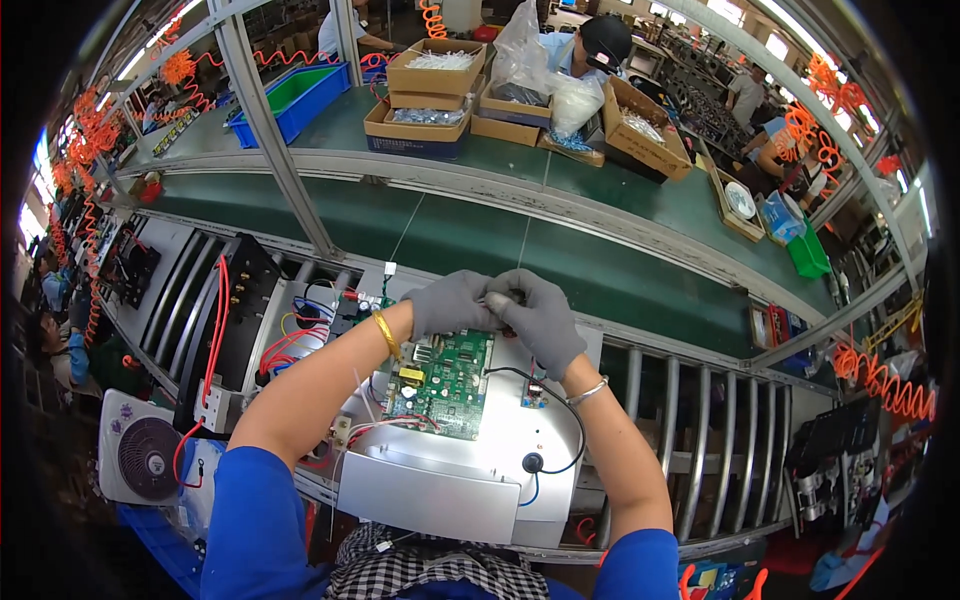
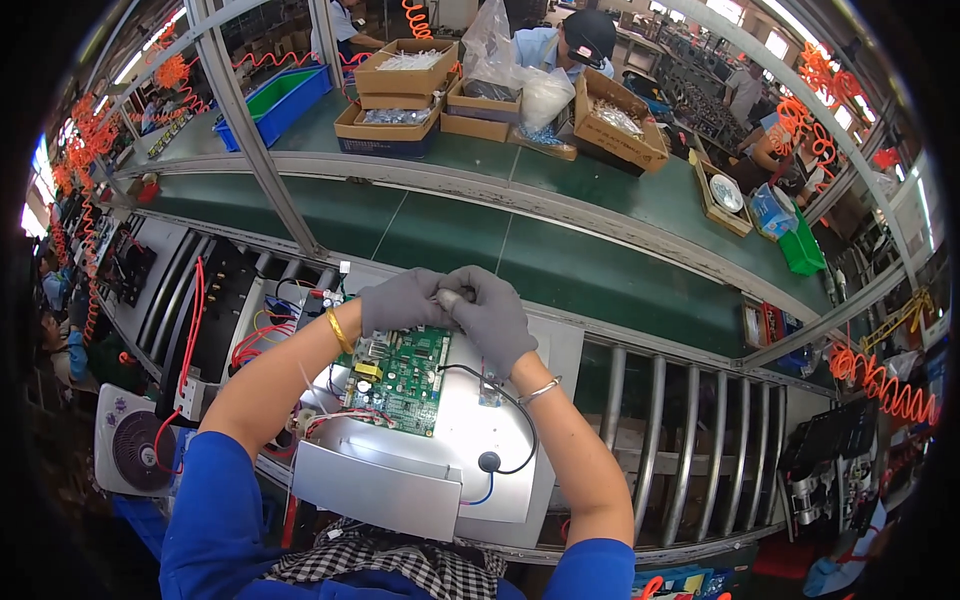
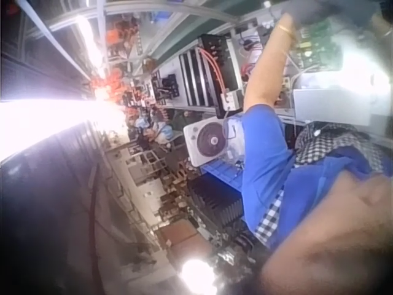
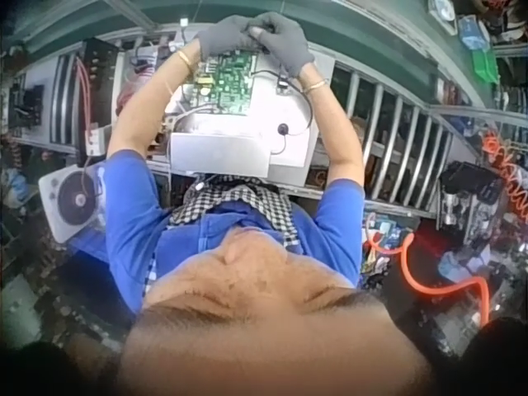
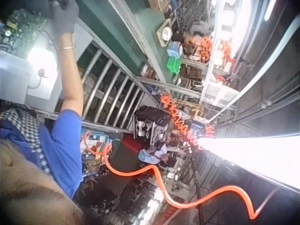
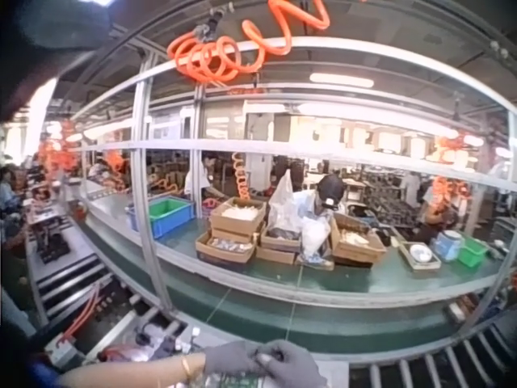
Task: The person assembles and connects wiring for electronic components on a circuit board by hand, integrating a power supply unit and connecting wires into a plastic chassis.
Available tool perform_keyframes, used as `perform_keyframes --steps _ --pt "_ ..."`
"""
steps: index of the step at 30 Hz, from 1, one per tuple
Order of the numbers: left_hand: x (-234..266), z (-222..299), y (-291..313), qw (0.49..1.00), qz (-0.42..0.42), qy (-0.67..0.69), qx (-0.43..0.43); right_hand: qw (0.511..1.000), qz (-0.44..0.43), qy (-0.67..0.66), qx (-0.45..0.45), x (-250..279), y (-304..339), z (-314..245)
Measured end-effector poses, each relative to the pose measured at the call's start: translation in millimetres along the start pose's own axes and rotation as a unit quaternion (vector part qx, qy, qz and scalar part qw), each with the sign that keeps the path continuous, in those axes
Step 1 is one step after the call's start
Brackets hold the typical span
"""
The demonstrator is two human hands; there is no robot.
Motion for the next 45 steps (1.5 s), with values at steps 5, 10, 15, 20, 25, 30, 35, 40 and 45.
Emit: perform_keyframes --steps 5,10,15,20,25,30,35,40,45 --pt "-0.2 -1.5 -0.5 0.996 -0.015 -0.070 0.060 0.992 0.017 -0.122 -0.013 12.5 -6.9 18.0" --pt "-4.9 -0.9 3.1 0.979 -0.026 -0.176 0.105 0.997 0.061 -0.014 0.038 34.8 -1.2 9.1" --pt "-8.3 -10.7 4.0 0.984 -0.017 -0.134 0.113 0.972 0.035 0.233 -0.003 17.4 4.5 -6.4" --pt "-10.8 -5.3 1.7 0.979 -0.040 -0.168 0.111 0.966 0.032 0.257 0.003 9.4 4.5 -10.6" --pt "-1.9 -5.3 1.1 0.966 0.028 -0.238 0.093 0.973 0.106 0.188 0.087 39.5 8.4 -8.9" --pt "-10.4 10.4 7.7 0.960 -0.049 -0.230 0.152 0.952 0.253 -0.173 -0.014 110.6 25.6 33.6" --pt "-15.2 1.4 -1.4 0.947 0.007 -0.307 0.093 0.946 0.271 -0.178 0.007 130.6 40.7 36.8" --pt "6.7 4.7 -5.6 0.998 0.052 -0.016 -0.021 0.918 0.350 -0.169 0.076 151.2 56.2 23.5" --pt "11.4 17.8 0.6 0.997 -0.011 0.062 0.050 0.918 0.353 -0.158 0.088 153.8 57.8 12.7"
Point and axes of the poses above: each hand's wrist, its own y-axis away from the middle knuckle, its own x-axis out of the back of the hand, z = x × y, the point moved 10 cm from there along -y, towards the middle knuckle, and after that the axes turned 6 degrees about -y, right-handed, at the moved point
